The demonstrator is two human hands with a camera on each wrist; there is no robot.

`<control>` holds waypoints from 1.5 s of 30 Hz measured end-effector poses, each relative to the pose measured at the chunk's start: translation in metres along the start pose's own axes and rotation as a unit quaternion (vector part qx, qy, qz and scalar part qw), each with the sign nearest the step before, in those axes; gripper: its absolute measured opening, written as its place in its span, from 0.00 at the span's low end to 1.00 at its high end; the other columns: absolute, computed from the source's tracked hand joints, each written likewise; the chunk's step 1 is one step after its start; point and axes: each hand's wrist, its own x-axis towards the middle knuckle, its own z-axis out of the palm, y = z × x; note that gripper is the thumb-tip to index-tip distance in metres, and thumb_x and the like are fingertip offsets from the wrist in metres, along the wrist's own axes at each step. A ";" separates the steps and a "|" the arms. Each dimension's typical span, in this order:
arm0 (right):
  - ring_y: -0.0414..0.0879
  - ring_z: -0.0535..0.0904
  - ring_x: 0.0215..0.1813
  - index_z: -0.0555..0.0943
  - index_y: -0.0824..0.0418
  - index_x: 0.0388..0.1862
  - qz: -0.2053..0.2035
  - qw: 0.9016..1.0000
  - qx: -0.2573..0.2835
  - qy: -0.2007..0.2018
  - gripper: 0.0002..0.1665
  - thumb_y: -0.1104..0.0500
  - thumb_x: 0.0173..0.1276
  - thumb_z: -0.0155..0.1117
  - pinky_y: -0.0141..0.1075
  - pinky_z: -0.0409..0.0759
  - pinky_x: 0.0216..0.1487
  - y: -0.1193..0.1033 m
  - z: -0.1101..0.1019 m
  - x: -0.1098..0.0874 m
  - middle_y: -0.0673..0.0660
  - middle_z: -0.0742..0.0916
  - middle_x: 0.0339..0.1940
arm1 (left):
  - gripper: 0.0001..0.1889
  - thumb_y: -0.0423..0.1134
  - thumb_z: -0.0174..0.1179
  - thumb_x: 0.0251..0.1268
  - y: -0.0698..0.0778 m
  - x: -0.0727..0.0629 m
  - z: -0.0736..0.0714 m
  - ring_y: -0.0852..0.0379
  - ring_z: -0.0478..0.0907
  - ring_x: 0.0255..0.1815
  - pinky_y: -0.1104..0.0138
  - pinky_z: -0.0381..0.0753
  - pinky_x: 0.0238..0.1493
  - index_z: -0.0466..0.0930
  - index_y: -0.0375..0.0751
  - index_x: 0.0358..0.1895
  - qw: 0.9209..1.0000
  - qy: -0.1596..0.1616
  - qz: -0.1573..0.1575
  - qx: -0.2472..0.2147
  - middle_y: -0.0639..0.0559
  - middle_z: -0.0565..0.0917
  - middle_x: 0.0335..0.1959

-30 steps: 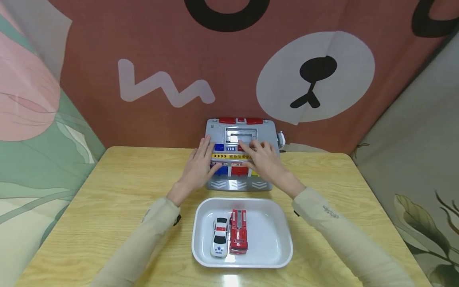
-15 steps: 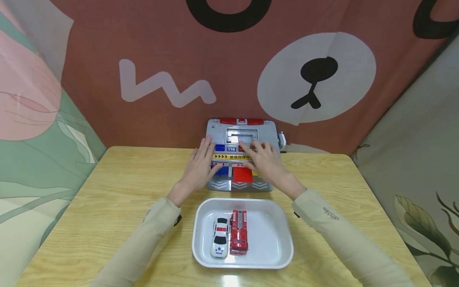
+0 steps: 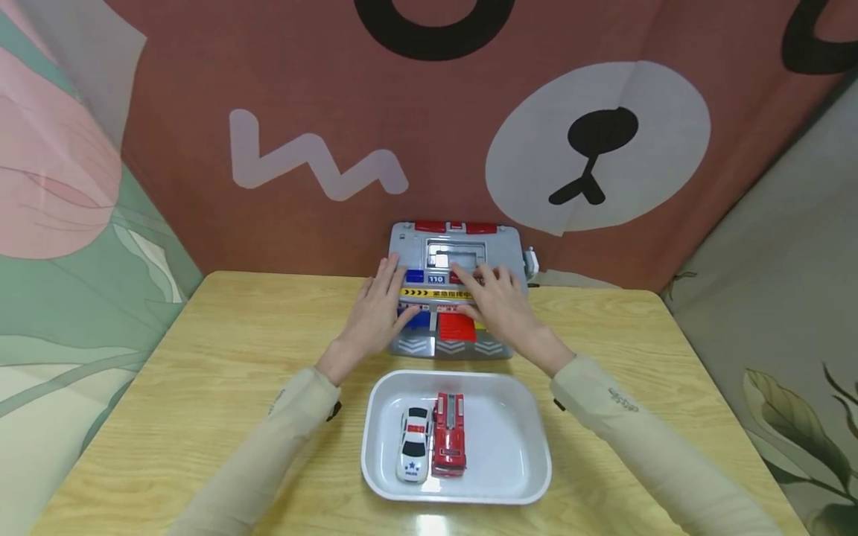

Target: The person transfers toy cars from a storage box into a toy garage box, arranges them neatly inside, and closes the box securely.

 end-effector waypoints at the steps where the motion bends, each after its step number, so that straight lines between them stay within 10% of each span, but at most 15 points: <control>1: 0.63 0.68 0.54 0.60 0.50 0.76 0.001 1.000 0.001 0.004 0.42 0.42 0.67 0.62 0.59 0.72 0.55 0.000 0.000 0.000 0.64 0.73 0.54 | 0.41 0.59 0.47 0.72 0.000 0.000 0.000 0.44 0.37 0.78 0.45 0.52 0.70 0.47 0.36 0.76 1.000 0.001 0.000 -0.001 0.42 0.37 0.79; 29: 0.71 0.46 0.74 0.59 0.53 0.77 0.093 0.995 0.044 -0.018 0.43 0.43 0.67 0.63 0.66 0.56 0.65 -0.036 -0.005 -0.024 0.67 0.65 0.72 | 0.41 0.60 0.46 0.72 -0.002 0.005 0.001 0.45 0.35 0.78 0.44 0.51 0.70 0.48 0.36 0.76 1.000 -0.008 0.001 -0.003 0.42 0.37 0.79; 45: 0.62 0.67 0.63 0.67 0.58 0.72 0.083 0.990 0.114 -0.001 0.39 0.49 0.64 0.68 0.56 0.71 0.59 -0.053 -0.020 -0.060 0.67 0.71 0.67 | 0.41 0.60 0.45 0.73 -0.003 0.011 0.003 0.45 0.34 0.78 0.44 0.48 0.71 0.45 0.37 0.77 1.000 -0.011 -0.005 -0.011 0.43 0.35 0.79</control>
